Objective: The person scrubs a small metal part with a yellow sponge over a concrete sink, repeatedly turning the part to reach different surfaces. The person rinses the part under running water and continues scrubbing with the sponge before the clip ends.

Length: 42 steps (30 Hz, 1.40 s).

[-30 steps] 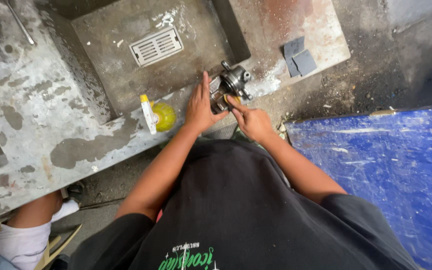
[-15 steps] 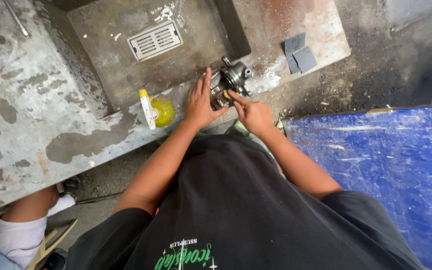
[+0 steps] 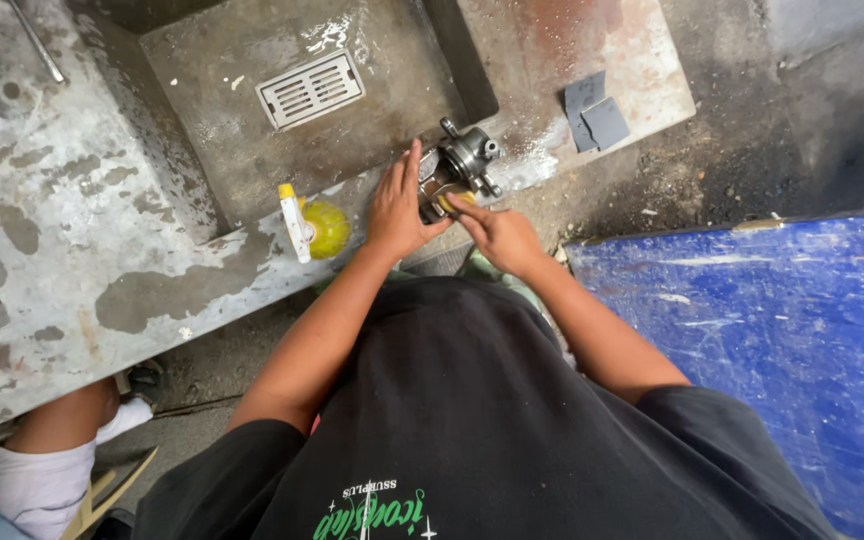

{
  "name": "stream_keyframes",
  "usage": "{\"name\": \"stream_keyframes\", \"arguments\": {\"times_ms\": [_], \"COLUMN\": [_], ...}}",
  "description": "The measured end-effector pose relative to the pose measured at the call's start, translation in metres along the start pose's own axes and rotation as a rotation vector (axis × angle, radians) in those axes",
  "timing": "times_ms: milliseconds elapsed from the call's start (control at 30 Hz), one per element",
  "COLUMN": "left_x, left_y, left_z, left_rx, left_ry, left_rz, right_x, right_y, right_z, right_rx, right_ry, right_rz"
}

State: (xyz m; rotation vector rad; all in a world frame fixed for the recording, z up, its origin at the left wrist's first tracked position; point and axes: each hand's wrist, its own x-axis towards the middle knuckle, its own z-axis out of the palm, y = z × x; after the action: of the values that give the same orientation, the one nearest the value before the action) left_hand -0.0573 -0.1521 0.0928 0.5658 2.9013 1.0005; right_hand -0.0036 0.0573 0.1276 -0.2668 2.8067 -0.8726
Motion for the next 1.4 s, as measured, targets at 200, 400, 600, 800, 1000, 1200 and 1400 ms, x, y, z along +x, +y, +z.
{"name": "stream_keyframes", "arguments": {"times_ms": [200,400,600,800,1000,1200,1400], "left_x": [0.001,-0.003,0.002,-0.001,0.004,0.005,0.005], "left_y": [0.004,0.005,0.011,0.012,0.011,0.01,0.012], "left_z": [-0.002,-0.003,0.001,-0.002,-0.004,-0.009,-0.009], "left_rx": [-0.034,-0.007,-0.002,0.02,0.002,-0.015,-0.002], "left_ry": [-0.011,0.009,-0.025,0.002,-0.015,-0.042,-0.048], "left_rz": [-0.02,-0.01,-0.032,-0.009,0.002,-0.009,-0.023], "right_x": [-0.005,-0.006,-0.001,-0.003,0.001,-0.001,0.002], "right_y": [0.004,-0.004,0.0,-0.004,-0.006,-0.001,0.0], "right_z": [-0.01,0.004,0.009,0.005,-0.001,0.002,0.003], "right_rx": [-0.093,-0.222,-0.122,-0.201,-0.166,-0.047,-0.126], "right_ry": [0.269,0.076,0.102,0.08,0.071,0.172,0.09], "right_rz": [-0.264,0.025,0.041,0.024,-0.04,-0.058,-0.002]}}
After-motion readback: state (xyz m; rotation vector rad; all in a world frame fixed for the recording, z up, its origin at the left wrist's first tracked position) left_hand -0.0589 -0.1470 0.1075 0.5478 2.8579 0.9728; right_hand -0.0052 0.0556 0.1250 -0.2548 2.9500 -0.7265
